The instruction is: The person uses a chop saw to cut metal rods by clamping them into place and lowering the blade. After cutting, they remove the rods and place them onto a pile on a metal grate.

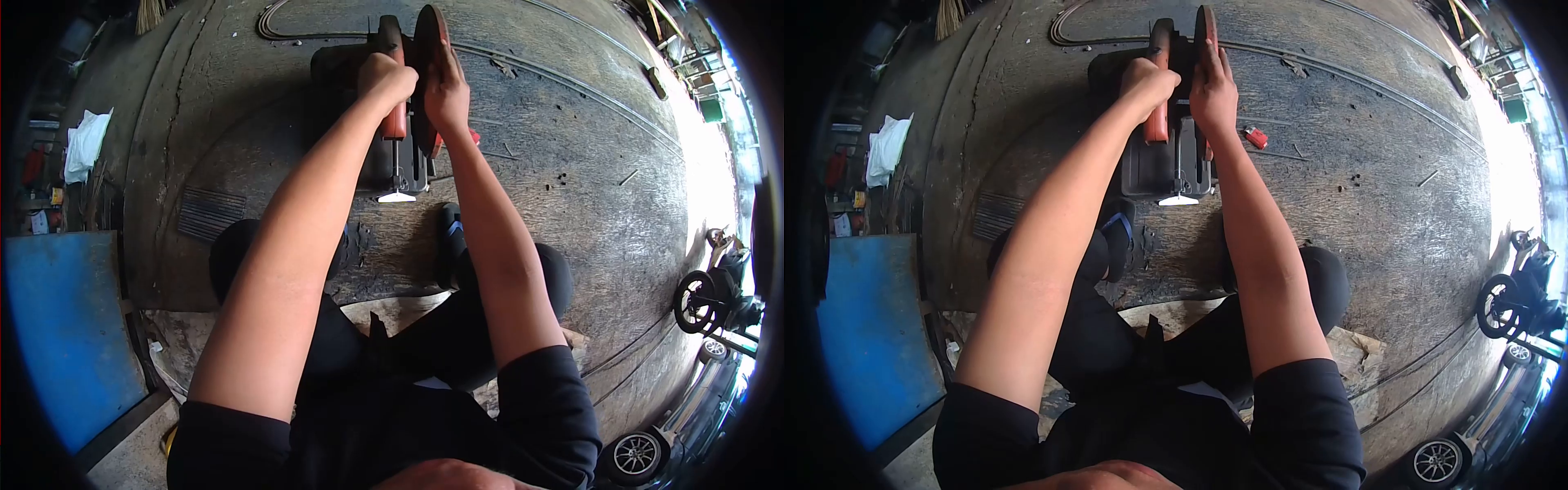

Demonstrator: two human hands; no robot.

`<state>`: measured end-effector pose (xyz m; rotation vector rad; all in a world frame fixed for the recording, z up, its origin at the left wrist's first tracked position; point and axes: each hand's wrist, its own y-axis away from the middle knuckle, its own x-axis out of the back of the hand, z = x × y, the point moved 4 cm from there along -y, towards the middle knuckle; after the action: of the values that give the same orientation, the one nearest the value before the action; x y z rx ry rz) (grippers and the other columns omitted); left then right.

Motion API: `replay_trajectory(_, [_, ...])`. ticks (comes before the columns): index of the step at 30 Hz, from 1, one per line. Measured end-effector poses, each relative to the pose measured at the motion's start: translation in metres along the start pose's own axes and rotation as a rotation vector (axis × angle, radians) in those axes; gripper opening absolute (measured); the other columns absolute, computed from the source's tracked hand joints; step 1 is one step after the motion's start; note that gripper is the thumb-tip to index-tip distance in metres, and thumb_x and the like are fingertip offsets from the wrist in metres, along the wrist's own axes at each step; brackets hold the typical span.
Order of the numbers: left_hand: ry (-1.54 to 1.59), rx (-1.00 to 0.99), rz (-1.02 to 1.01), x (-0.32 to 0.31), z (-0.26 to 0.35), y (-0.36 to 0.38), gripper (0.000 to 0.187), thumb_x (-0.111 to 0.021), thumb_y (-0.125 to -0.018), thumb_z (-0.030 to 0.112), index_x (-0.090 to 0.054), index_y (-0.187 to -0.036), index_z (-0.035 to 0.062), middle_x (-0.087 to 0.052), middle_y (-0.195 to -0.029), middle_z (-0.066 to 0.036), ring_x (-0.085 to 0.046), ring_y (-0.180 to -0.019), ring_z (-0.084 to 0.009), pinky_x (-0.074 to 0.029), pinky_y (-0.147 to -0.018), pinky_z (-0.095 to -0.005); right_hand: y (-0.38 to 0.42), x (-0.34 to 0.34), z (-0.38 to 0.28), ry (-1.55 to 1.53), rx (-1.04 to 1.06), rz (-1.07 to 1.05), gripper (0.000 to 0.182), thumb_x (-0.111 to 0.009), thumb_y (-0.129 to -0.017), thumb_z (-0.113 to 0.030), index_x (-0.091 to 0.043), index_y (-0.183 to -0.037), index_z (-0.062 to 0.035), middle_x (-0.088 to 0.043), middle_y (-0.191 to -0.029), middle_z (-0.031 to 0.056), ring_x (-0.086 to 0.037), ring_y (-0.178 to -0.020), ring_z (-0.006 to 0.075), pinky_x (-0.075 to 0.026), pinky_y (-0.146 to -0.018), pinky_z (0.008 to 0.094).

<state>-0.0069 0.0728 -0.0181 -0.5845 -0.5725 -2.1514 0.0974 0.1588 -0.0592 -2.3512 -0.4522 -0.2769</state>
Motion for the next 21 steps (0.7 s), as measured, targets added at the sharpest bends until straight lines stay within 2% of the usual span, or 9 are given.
replay_trajectory(2, [-0.014, 0.002, 0.002, -0.001, -0.002, 0.005, 0.029, -0.062, -0.065, 0.011, -0.066, -0.086, -0.0089, -0.067, -0.092, -0.029, -0.067, -0.093, -0.0370, -0.053, -0.083, -0.0399, 0.005, 0.001, -0.003, 0.045, -0.035, -0.008, 0.044, -0.052, -0.090, -0.009, -0.048, -0.134, -0.0016, -0.053, -0.131, 0.0237, -0.053, -0.120, 0.0375, -0.044, -0.099, 0.0382])
replay_trajectory(3, [-0.024, 0.009, 0.006, -0.002, -0.005, 0.006, 0.029, -0.063, -0.064, 0.011, -0.066, -0.085, -0.0091, -0.067, -0.092, -0.029, -0.067, -0.093, -0.0376, -0.053, -0.083, -0.0402, 0.008, 0.001, -0.001, 0.045, -0.036, -0.004, 0.044, -0.052, -0.090, -0.009, -0.048, -0.134, -0.0016, -0.053, -0.131, 0.0237, -0.053, -0.120, 0.0375, -0.044, -0.099, 0.0382])
replay_trajectory(4, [-0.027, 0.006, 0.006, -0.005, -0.010, 0.004, 0.029, -0.063, -0.064, 0.011, -0.066, -0.085, -0.0091, -0.067, -0.092, -0.029, -0.067, -0.093, -0.0376, -0.053, -0.083, -0.0402, 0.011, 0.001, 0.000, 0.038, -0.020, 0.009, 0.044, -0.052, -0.091, -0.011, -0.048, -0.135, -0.0063, -0.050, -0.132, 0.0258, -0.053, -0.117, 0.0412, -0.046, -0.096, 0.0414])
replay_trajectory(5, [-0.033, -0.012, 0.025, -0.008, -0.015, 0.002, 0.027, -0.066, -0.065, 0.013, -0.065, -0.081, -0.0086, -0.067, -0.087, -0.026, -0.069, -0.086, -0.0339, -0.053, -0.077, -0.0391, 0.013, 0.001, 0.000, 0.031, -0.003, 0.022, 0.044, -0.052, -0.092, -0.014, -0.048, -0.135, -0.0111, -0.048, -0.133, 0.0280, -0.053, -0.115, 0.0450, -0.048, -0.092, 0.0446])
replay_trajectory(6, [-0.039, -0.030, 0.044, -0.006, -0.014, 0.004, 0.026, -0.068, -0.065, 0.015, -0.064, -0.076, -0.0080, -0.068, -0.082, -0.023, -0.070, -0.080, -0.0302, -0.054, -0.070, -0.0379, 0.014, 0.001, 0.001, 0.031, -0.004, 0.027, 0.044, -0.052, -0.092, -0.014, -0.048, -0.135, -0.0111, -0.048, -0.133, 0.0280, -0.053, -0.115, 0.0450, -0.048, -0.092, 0.0446])
replay_trajectory(7, [-0.041, -0.033, 0.042, -0.007, -0.013, 0.006, 0.026, -0.068, -0.065, 0.015, -0.064, -0.076, -0.0080, -0.068, -0.082, -0.023, -0.070, -0.080, -0.0302, -0.054, -0.070, -0.0379, 0.016, 0.001, 0.001, 0.042, -0.001, 0.032, 0.044, -0.052, -0.092, -0.014, -0.048, -0.136, -0.0113, -0.048, -0.133, 0.0278, -0.054, -0.114, 0.0450, -0.049, -0.091, 0.0447])
replay_trajectory(9, [0.000, 0.029, 0.022, -0.008, -0.015, 0.011, 0.032, -0.064, -0.065, 0.012, -0.066, -0.088, -0.0094, -0.066, -0.093, -0.030, -0.066, -0.095, -0.0382, -0.053, -0.085, -0.0409, 0.020, 0.002, 0.000, 0.055, 0.002, 0.038, 0.044, -0.052, -0.092, -0.014, -0.048, -0.136, -0.0115, -0.048, -0.132, 0.0276, -0.054, -0.113, 0.0450, -0.049, -0.091, 0.0449])
replay_trajectory(21, [-0.025, 0.010, 0.027, -0.010, -0.022, 0.017, 0.033, -0.064, -0.065, 0.012, -0.064, -0.089, -0.0098, -0.065, -0.093, -0.031, -0.066, -0.096, -0.0392, -0.052, -0.086, -0.0410, 0.030, 0.004, -0.003, 0.089, -0.007, 0.050, 0.043, -0.053, -0.091, -0.014, -0.050, -0.134, -0.0121, -0.049, -0.132, 0.0269, -0.054, -0.114, 0.0442, -0.050, -0.090, 0.0450])
